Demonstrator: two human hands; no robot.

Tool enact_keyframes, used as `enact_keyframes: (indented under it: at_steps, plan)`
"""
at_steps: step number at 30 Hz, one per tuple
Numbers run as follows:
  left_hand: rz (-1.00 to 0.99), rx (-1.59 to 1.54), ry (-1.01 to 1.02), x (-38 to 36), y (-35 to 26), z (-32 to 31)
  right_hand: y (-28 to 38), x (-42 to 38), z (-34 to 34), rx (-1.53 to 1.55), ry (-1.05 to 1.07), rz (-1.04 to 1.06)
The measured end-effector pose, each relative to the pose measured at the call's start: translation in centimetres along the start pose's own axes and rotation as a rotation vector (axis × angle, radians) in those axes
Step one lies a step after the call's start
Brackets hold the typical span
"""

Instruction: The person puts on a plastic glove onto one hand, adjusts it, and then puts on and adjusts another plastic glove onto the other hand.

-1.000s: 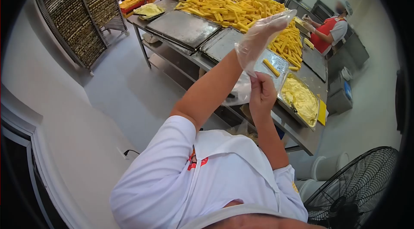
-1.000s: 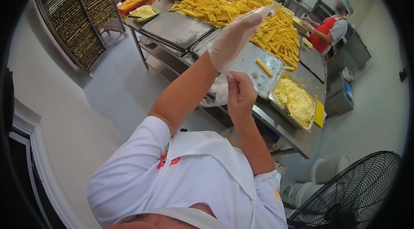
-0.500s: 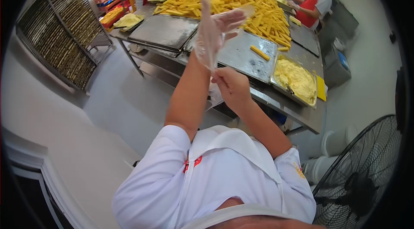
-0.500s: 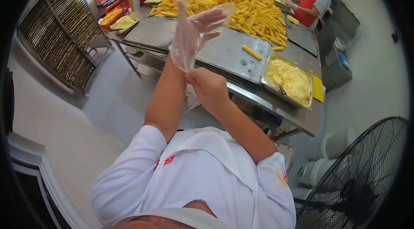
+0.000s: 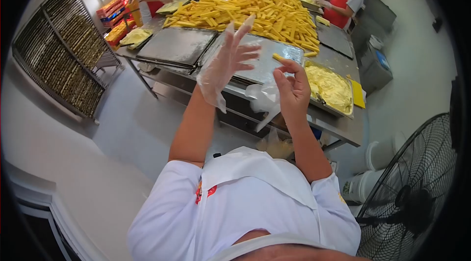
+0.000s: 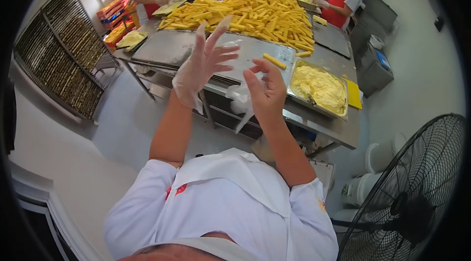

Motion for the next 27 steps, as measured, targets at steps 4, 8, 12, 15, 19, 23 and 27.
enact_keyframes:
  at_steps: [4,8,12,15,19,23,27]
  plan:
    - [-0.037,0.367,-0.233,1.0,-0.7,-1.0,1.3,-0.2,-1.6,-0.210,0.086,0.145]
    - [-0.073,0.763,-0.340,1.1,-1.6,-1.8,-0.1,2.9,-0.8,0.210,0.016,-0.059]
    - [-0.127,0.954,-0.409,1.5,-2.0,-2.9,-0.9,3.7,0.0,0.421,0.001,-0.132]
    - [-0.232,0.893,-0.369,1.5,-1.9,-3.0,-1.3,3.4,-0.3,0.449,-0.056,-0.104]
    - [-0.242,0.886,-0.373,1.5,-1.2,-2.9,-2.0,2.7,-0.4,0.588,-0.120,-0.150]
    - [-0.229,0.695,-0.341,1.4,-1.8,-4.5,-2.7,2.2,-1.3,0.547,-0.054,-0.177]
    - [-0.350,0.776,-0.387,1.8,-1.4,-4.1,-3.4,1.9,-1.0,0.819,-0.074,-0.300]
Point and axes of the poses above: each hand's wrist, its own x-axis towards the middle knuckle, its own z-axis out of the back of the hand, y = z × x, the point moved 3 cm from there along x, towards the middle knuckle, and after that the axes turned 14 degrees about y, right-handed, at the moved point
